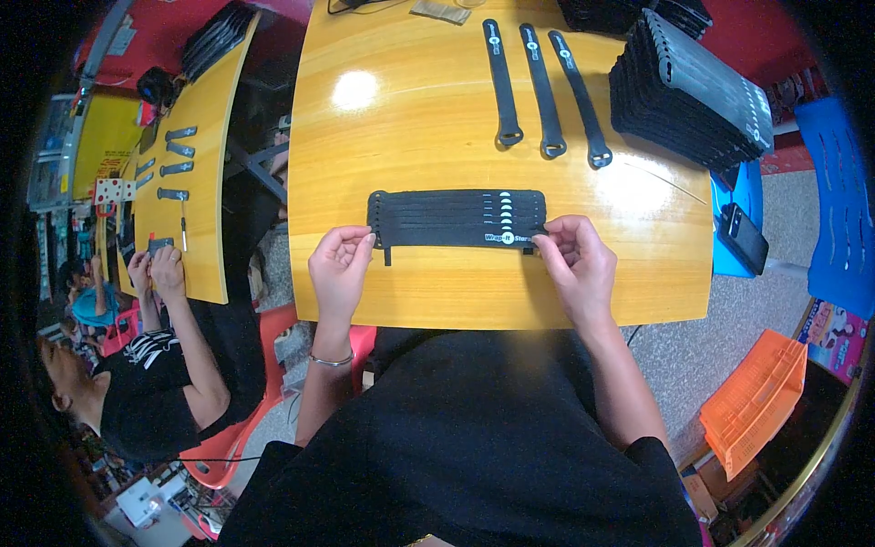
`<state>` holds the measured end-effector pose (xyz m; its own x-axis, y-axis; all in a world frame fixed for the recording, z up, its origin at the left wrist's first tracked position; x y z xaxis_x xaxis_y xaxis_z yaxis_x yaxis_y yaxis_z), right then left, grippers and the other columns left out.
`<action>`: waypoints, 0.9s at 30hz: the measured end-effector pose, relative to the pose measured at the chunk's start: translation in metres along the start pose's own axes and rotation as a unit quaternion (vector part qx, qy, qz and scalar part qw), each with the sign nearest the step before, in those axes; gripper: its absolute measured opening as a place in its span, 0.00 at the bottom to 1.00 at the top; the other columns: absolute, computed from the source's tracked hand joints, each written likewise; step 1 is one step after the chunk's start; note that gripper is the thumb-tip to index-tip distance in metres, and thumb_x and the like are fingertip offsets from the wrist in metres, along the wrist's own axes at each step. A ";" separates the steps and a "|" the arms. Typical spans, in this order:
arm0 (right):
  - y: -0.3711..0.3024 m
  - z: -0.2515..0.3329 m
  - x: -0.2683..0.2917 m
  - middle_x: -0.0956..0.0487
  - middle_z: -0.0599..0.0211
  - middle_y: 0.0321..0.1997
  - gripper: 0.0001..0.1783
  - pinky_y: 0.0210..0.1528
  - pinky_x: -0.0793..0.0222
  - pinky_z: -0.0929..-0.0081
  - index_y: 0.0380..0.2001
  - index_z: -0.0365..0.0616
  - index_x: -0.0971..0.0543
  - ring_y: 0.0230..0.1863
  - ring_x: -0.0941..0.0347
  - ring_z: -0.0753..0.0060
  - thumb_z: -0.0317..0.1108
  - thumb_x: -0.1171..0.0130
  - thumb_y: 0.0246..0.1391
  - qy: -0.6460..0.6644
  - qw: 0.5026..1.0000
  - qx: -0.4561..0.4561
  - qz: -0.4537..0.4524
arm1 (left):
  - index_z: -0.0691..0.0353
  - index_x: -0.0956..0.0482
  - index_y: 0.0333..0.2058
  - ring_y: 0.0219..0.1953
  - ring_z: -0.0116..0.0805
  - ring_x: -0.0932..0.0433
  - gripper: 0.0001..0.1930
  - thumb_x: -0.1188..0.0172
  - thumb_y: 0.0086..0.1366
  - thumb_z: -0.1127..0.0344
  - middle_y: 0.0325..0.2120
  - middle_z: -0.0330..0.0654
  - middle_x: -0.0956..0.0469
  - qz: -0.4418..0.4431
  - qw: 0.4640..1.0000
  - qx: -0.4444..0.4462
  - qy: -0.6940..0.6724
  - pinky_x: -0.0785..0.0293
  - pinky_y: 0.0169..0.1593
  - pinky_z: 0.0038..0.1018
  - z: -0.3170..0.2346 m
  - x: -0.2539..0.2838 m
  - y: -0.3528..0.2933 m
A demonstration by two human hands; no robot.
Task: Assembling and inspecting black elastic straps at a textile manufacturing station.
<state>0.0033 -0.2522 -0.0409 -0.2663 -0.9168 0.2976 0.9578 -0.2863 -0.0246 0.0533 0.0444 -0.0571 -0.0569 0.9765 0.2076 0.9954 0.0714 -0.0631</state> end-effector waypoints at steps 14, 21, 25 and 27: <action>0.000 0.000 0.000 0.24 0.73 0.27 0.09 0.28 0.31 0.88 0.33 0.39 0.26 0.26 0.29 0.87 0.25 0.36 0.50 -0.027 1.000 0.001 -0.009 | 0.71 0.23 0.32 0.26 0.18 0.26 0.03 0.41 0.58 0.81 0.28 0.38 0.25 -0.007 1.000 0.002 0.019 0.29 0.28 0.12 0.002 -0.001 -0.001; 0.000 -0.001 -0.001 0.24 0.74 0.25 0.09 0.27 0.31 0.88 0.31 0.39 0.27 0.25 0.29 0.87 0.26 0.36 0.49 -0.038 0.999 0.005 -0.016 | 0.70 0.23 0.32 0.25 0.17 0.26 0.03 0.41 0.58 0.81 0.27 0.37 0.25 -0.008 1.000 -0.003 0.021 0.30 0.27 0.12 -0.001 -0.003 -0.002; 0.000 0.002 -0.001 0.25 0.73 0.23 0.10 0.26 0.31 0.87 0.30 0.39 0.28 0.24 0.29 0.87 0.26 0.35 0.49 -0.082 0.996 0.014 -0.018 | 0.69 0.25 0.35 0.24 0.14 0.29 0.05 0.43 0.60 0.81 0.25 0.33 0.26 0.000 1.000 -0.009 0.025 0.35 0.26 0.10 -0.002 -0.003 -0.002; 0.000 0.003 -0.001 0.25 0.73 0.23 0.10 0.26 0.31 0.87 0.29 0.39 0.28 0.24 0.29 0.87 0.26 0.35 0.48 -0.088 0.996 0.014 -0.016 | 0.69 0.25 0.35 0.24 0.14 0.29 0.05 0.42 0.60 0.81 0.25 0.33 0.26 0.000 1.000 -0.009 0.025 0.35 0.26 0.10 -0.002 -0.003 -0.002</action>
Point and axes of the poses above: each hand's wrist, its own y-axis towards the middle knuckle, its own x-axis out of the back of the hand, z = x × y, the point moved 2 cm from there along y, towards the middle knuckle
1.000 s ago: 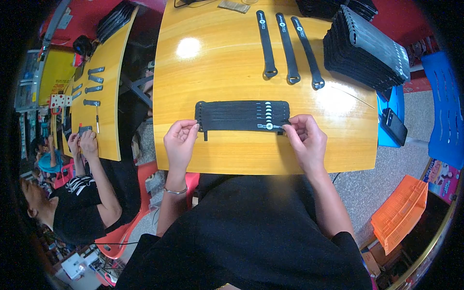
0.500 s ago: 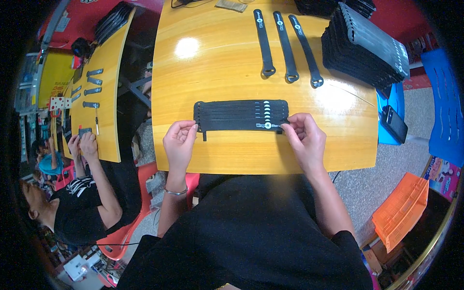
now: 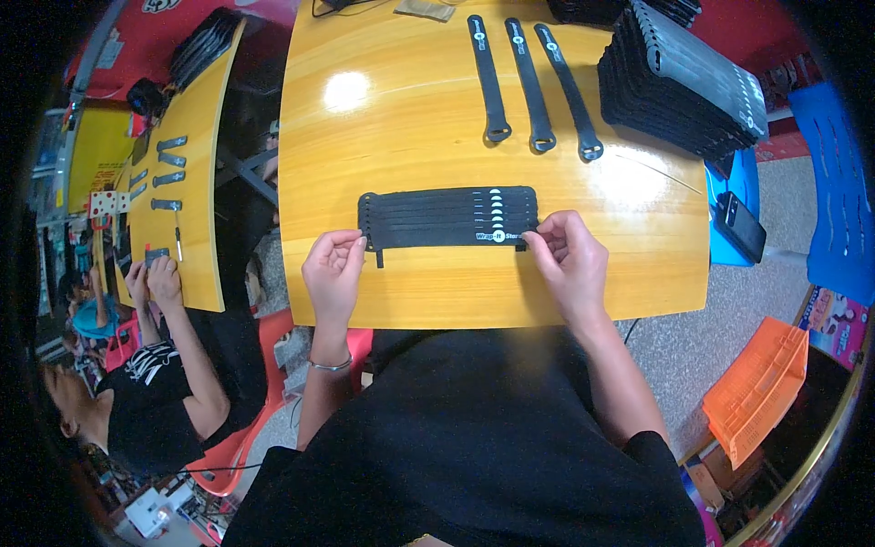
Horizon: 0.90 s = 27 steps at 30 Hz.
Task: Assembling and inspecting black elastic straps at a textile manufacturing station.
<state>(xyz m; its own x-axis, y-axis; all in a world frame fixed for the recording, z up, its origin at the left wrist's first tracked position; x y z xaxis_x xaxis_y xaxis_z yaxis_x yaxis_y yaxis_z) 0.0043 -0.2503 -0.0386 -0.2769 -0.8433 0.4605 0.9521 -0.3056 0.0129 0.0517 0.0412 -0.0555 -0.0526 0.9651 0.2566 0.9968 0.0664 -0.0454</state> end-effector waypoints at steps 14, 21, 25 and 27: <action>0.000 0.002 -0.001 0.25 0.71 0.23 0.10 0.26 0.31 0.86 0.29 0.39 0.28 0.24 0.28 0.85 0.25 0.35 0.48 -0.030 0.999 0.029 -0.005 | 0.70 0.23 0.32 0.25 0.15 0.27 0.03 0.41 0.58 0.81 0.27 0.36 0.26 -0.006 1.000 0.009 -0.013 0.32 0.26 0.11 0.005 0.002 0.001; 0.000 0.005 -0.002 0.25 0.71 0.23 0.10 0.25 0.31 0.86 0.29 0.39 0.28 0.23 0.28 0.85 0.25 0.35 0.48 -0.034 0.999 0.031 -0.006 | 0.71 0.23 0.32 0.24 0.15 0.28 0.03 0.41 0.58 0.81 0.27 0.36 0.26 -0.007 1.000 0.007 0.003 0.32 0.26 0.11 0.004 0.003 0.000; -0.001 0.006 -0.002 0.25 0.71 0.23 0.10 0.25 0.31 0.86 0.29 0.39 0.28 0.23 0.28 0.85 0.25 0.35 0.48 -0.046 0.998 0.034 -0.009 | 0.70 0.24 0.34 0.24 0.14 0.29 0.04 0.42 0.59 0.81 0.26 0.34 0.26 -0.003 1.000 0.000 0.011 0.33 0.26 0.10 0.001 0.001 0.000; -0.001 0.005 -0.002 0.25 0.71 0.23 0.10 0.25 0.31 0.86 0.29 0.39 0.29 0.23 0.28 0.85 0.25 0.35 0.48 -0.046 0.998 0.035 -0.011 | 0.69 0.25 0.35 0.24 0.13 0.30 0.05 0.43 0.60 0.81 0.25 0.33 0.27 0.002 1.000 -0.001 0.014 0.35 0.26 0.09 0.001 0.001 0.000</action>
Point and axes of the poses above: each hand's wrist, its own y-axis towards the middle knuckle, its own x-axis out of the back of the hand, z = x × y, the point moved 2 cm from there along y, towards the middle knuckle
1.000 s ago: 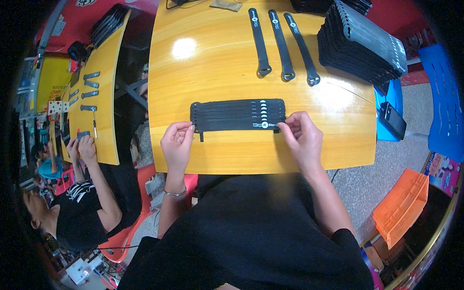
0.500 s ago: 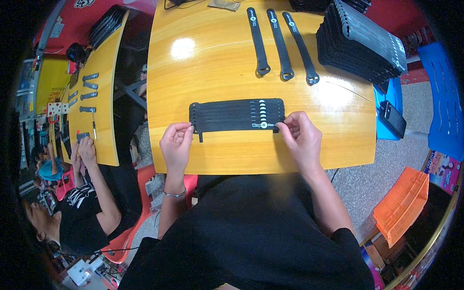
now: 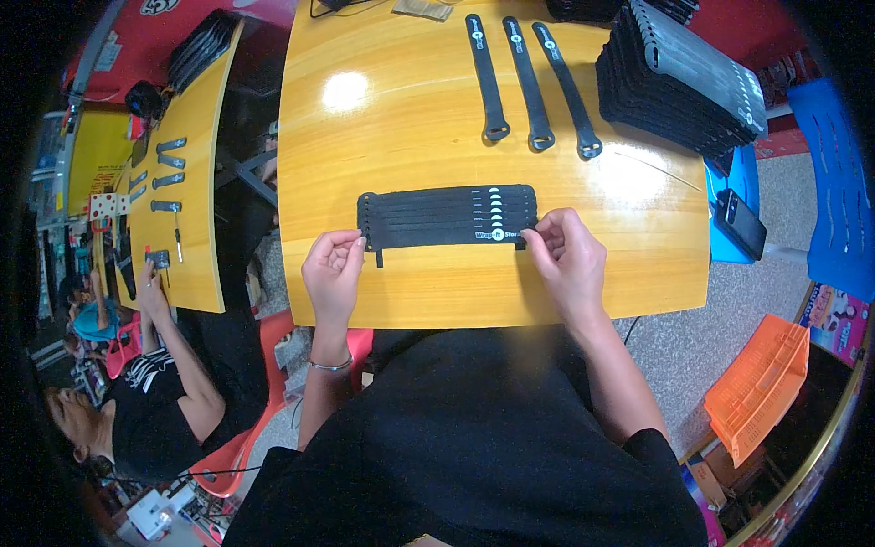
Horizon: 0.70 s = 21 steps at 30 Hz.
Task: Assembling and inspecting black elastic straps at a textile manufacturing station.
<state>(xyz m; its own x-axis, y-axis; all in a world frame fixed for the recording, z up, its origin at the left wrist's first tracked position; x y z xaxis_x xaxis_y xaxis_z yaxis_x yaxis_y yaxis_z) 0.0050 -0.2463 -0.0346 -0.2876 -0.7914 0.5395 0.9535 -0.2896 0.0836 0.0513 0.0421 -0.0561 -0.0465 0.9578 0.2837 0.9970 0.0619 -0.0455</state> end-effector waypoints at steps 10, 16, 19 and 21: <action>0.002 0.002 0.001 0.24 0.71 0.23 0.10 0.24 0.32 0.86 0.29 0.40 0.29 0.22 0.28 0.85 0.25 0.35 0.48 0.008 1.000 -0.011 0.002 | 0.70 0.24 0.33 0.24 0.14 0.29 0.04 0.42 0.59 0.81 0.26 0.35 0.26 -0.007 1.000 -0.010 0.003 0.33 0.26 0.10 0.001 0.000 0.001; 0.001 0.002 -0.002 0.24 0.71 0.23 0.10 0.24 0.32 0.86 0.29 0.39 0.29 0.23 0.28 0.85 0.25 0.35 0.48 0.005 1.000 -0.014 0.005 | 0.70 0.22 0.31 0.24 0.16 0.28 0.03 0.41 0.57 0.81 0.26 0.37 0.26 -0.017 1.000 -0.004 0.006 0.31 0.26 0.12 0.003 0.001 0.001; 0.000 0.002 -0.001 0.24 0.71 0.23 0.10 0.24 0.32 0.86 0.29 0.39 0.29 0.23 0.28 0.85 0.25 0.35 0.48 0.007 1.000 -0.018 0.004 | 0.69 0.24 0.33 0.24 0.14 0.29 0.04 0.42 0.59 0.81 0.26 0.35 0.26 -0.010 1.000 -0.009 0.016 0.33 0.26 0.10 0.000 0.001 0.000; 0.000 0.003 -0.001 0.24 0.71 0.23 0.10 0.24 0.32 0.86 0.29 0.39 0.29 0.23 0.28 0.85 0.25 0.35 0.48 0.008 1.000 -0.019 0.004 | 0.68 0.25 0.34 0.24 0.13 0.30 0.04 0.43 0.60 0.81 0.26 0.33 0.27 -0.004 1.000 -0.014 0.026 0.35 0.26 0.09 0.000 0.001 -0.001</action>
<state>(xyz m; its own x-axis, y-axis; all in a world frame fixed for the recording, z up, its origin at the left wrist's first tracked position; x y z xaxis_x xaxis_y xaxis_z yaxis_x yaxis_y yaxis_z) 0.0054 -0.2443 -0.0328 -0.2824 -0.8024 0.5258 0.9515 -0.3041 0.0469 0.0506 0.0431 -0.0555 -0.0528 0.9410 0.3341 0.9980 0.0616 -0.0159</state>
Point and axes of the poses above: each hand's wrist, its own y-axis towards the middle knuckle, its own x-axis out of the back of the hand, z = x × y, the point moved 2 cm from there along y, towards the middle knuckle
